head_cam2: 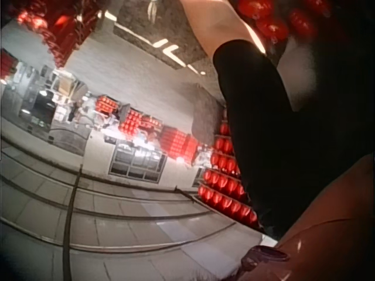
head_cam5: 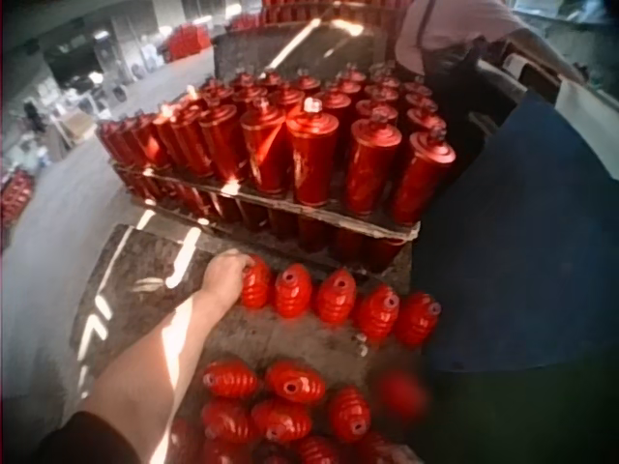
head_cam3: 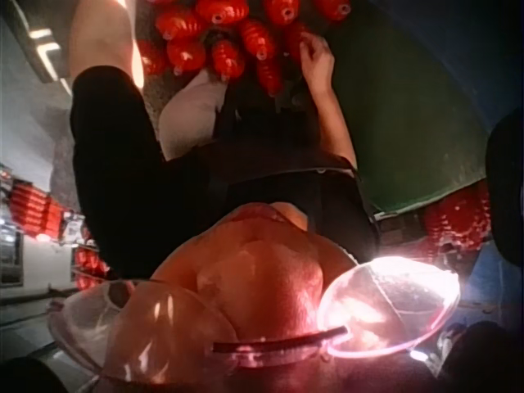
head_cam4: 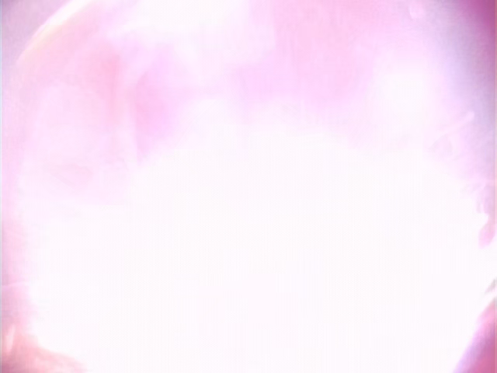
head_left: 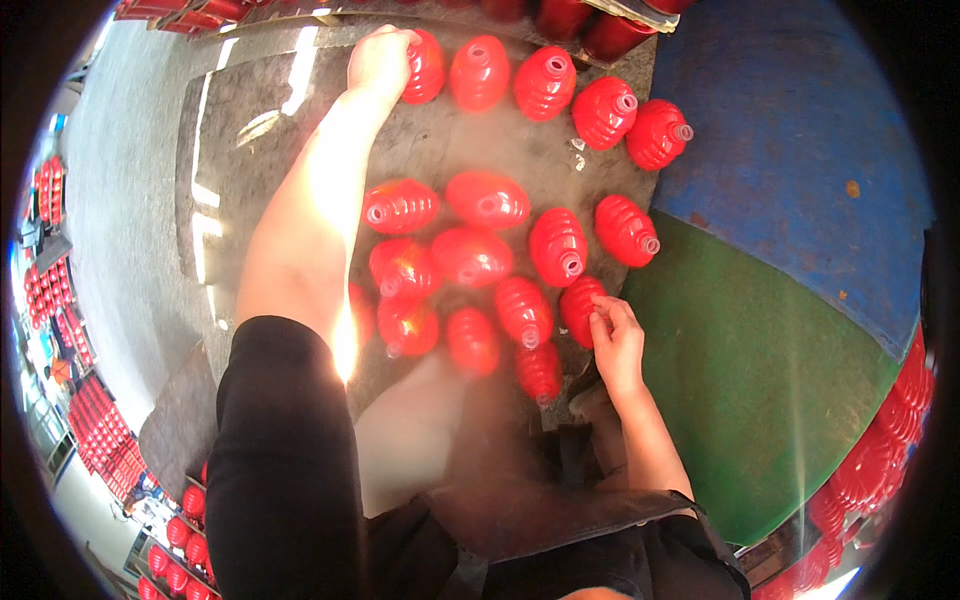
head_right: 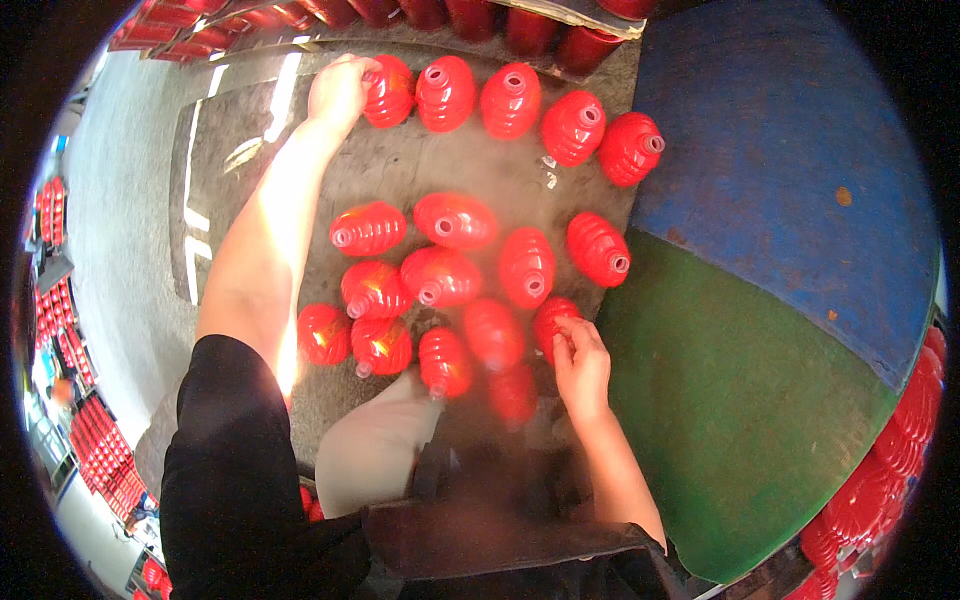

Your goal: The person picks up red ribbed plastic containers from a pile, places them on a workbench, and applies a yellow label to each one. The labeled containers are then set aside on the bench.

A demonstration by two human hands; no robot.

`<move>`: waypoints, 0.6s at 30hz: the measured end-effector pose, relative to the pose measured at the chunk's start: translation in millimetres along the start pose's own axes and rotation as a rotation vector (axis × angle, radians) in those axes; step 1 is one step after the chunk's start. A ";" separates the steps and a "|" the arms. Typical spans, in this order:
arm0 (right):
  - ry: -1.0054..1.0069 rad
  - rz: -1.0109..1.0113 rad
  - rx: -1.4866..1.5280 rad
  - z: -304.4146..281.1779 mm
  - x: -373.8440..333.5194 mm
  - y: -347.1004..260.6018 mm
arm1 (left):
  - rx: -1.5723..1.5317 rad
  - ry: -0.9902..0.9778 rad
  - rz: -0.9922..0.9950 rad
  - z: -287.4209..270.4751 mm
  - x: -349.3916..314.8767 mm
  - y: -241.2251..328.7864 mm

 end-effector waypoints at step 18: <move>-0.028 -0.048 0.079 -0.4 -10.0 -53.1 | 0.112 -0.328 -0.326 -32.1 -227.5 -2.7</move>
Point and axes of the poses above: each hand's wrist, its own x-axis towards the middle knuckle, its own z-axis out of the palm, y = z × x, the point moved 9 cm from there along x, towards the middle knuckle, and after that the axes turned 7 degrees about y, right-handed, at the moved point
